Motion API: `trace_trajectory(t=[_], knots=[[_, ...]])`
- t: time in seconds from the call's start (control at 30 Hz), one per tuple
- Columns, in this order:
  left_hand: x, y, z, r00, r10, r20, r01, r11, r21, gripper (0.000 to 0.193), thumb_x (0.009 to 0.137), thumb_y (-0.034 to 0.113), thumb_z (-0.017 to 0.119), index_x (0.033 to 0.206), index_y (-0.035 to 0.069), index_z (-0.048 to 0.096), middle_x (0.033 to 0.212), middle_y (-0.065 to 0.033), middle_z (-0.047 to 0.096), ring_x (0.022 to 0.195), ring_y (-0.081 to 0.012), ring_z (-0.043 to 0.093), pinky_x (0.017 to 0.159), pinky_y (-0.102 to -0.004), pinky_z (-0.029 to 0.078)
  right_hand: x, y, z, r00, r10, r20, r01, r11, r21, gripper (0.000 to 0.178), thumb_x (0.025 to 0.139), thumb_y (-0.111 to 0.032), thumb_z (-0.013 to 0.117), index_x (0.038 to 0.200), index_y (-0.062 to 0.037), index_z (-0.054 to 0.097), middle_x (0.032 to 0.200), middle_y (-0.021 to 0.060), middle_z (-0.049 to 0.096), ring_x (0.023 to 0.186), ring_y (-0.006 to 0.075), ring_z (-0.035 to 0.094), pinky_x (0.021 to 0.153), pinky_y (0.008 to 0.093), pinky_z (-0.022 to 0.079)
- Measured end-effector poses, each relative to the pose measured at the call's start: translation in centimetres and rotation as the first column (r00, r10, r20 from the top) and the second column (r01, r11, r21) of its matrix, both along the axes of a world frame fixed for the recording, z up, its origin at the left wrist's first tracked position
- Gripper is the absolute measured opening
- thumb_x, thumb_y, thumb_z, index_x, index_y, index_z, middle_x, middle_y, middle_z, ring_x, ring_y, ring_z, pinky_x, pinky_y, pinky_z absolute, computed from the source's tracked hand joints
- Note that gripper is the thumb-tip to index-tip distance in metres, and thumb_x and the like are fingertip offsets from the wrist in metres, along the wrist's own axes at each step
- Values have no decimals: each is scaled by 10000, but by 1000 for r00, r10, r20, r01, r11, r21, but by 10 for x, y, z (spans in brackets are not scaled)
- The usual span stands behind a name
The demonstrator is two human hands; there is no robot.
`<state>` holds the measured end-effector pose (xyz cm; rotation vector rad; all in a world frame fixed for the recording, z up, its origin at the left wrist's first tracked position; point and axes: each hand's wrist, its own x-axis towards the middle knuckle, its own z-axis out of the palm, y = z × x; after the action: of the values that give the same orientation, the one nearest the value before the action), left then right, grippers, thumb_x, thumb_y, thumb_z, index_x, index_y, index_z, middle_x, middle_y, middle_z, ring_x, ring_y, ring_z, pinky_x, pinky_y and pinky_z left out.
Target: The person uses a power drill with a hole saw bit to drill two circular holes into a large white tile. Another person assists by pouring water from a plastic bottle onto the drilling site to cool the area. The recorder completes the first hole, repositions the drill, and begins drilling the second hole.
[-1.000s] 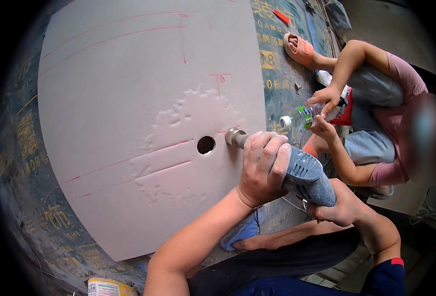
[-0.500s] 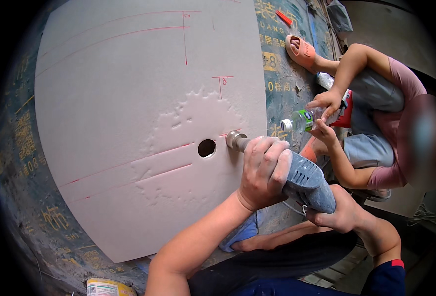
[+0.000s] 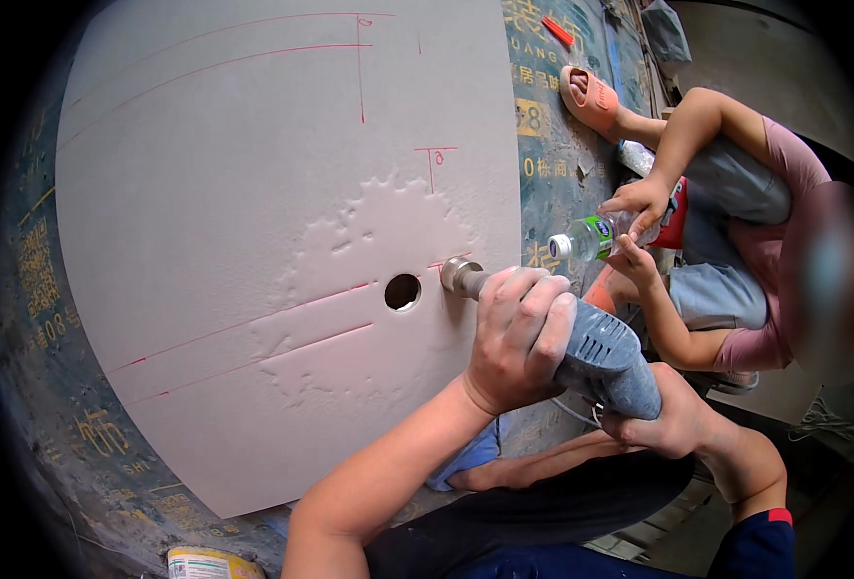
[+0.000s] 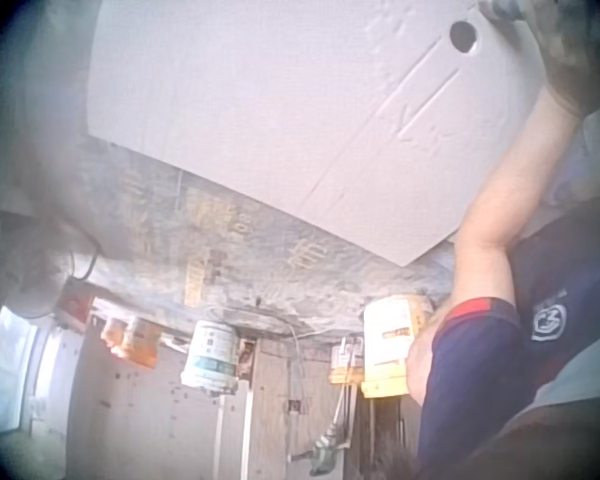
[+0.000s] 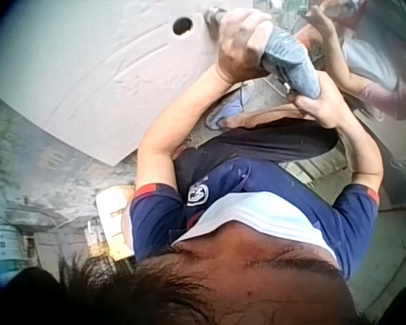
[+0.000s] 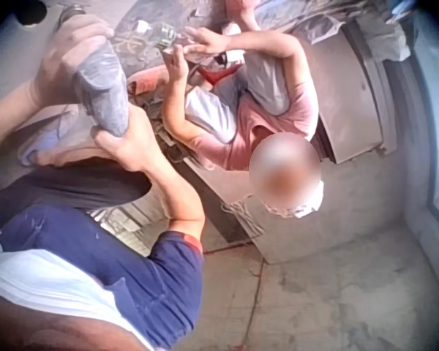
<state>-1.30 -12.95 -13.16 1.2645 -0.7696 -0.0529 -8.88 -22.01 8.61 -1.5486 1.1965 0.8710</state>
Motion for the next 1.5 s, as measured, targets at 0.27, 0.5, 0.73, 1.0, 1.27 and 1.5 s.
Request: trace_trajectory(t=[0.27, 0.5, 0.73, 1.0, 1.27, 1.5], knots=[[-4, -4, -3, 999, 30, 32, -31, 999, 25, 535, 849, 199, 728, 1307, 29, 510, 1234, -198, 664, 1110, -402, 664, 1007, -608, 490, 6, -6, 2, 994, -75, -77, 79, 995, 57, 302, 811, -152, 753, 1042, 35, 698, 879, 87, 717, 807, 158, 647, 800, 335, 547], [9, -1, 2, 994, -90, 59, 87, 995, 47, 582, 823, 184, 757, 1318, 6, 507, 1239, -220, 646, 1110, -413, 651, 990, -593, 503, -2, -6, 1, 990, -109, -86, 115, 991, 74, 288, 815, -160, 735, 1026, 31, 694, 880, 71, 715, 814, 153, 647, 796, 333, 546], [30, 2, -10, 943, -315, 103, 319, 947, -27, 631, 788, 215, 795, 1308, -6, 514, 1200, -231, 636, 1065, -421, 650, 951, -555, 529, -1, -8, 0, 996, -57, -70, 61, 996, 62, 313, 811, -180, 744, 1037, 31, 695, 887, 82, 716, 826, 159, 649, 811, 339, 547], [23, -8, -16, 973, -187, 139, 200, 976, -83, 595, 793, 207, 783, 1279, 0, 509, 1137, -231, 651, 979, -399, 680, 869, -523, 563, -1, -17, 0, 998, 31, -55, -27, 997, 78, 348, 801, -182, 763, 1064, 35, 692, 909, 107, 728, 840, 176, 672, 822, 353, 556], [21, -9, -17, 979, -149, 137, 160, 984, -74, 501, 835, 163, 723, 1263, 5, 513, 1116, -223, 662, 980, -384, 682, 877, -517, 567, 1, -21, 0, 996, 72, -48, -68, 995, 74, 346, 789, -168, 766, 1059, 35, 689, 900, 121, 728, 834, 186, 683, 813, 359, 558], [21, -10, -17, 981, -139, 134, 149, 986, -70, 492, 841, 150, 717, 1264, 8, 510, 1122, -222, 671, 978, -380, 691, 883, -515, 568, 2, -25, 0, 998, 62, -29, -59, 993, 97, 322, 784, -163, 764, 1033, 27, 693, 867, 122, 727, 793, 203, 685, 791, 359, 557]])
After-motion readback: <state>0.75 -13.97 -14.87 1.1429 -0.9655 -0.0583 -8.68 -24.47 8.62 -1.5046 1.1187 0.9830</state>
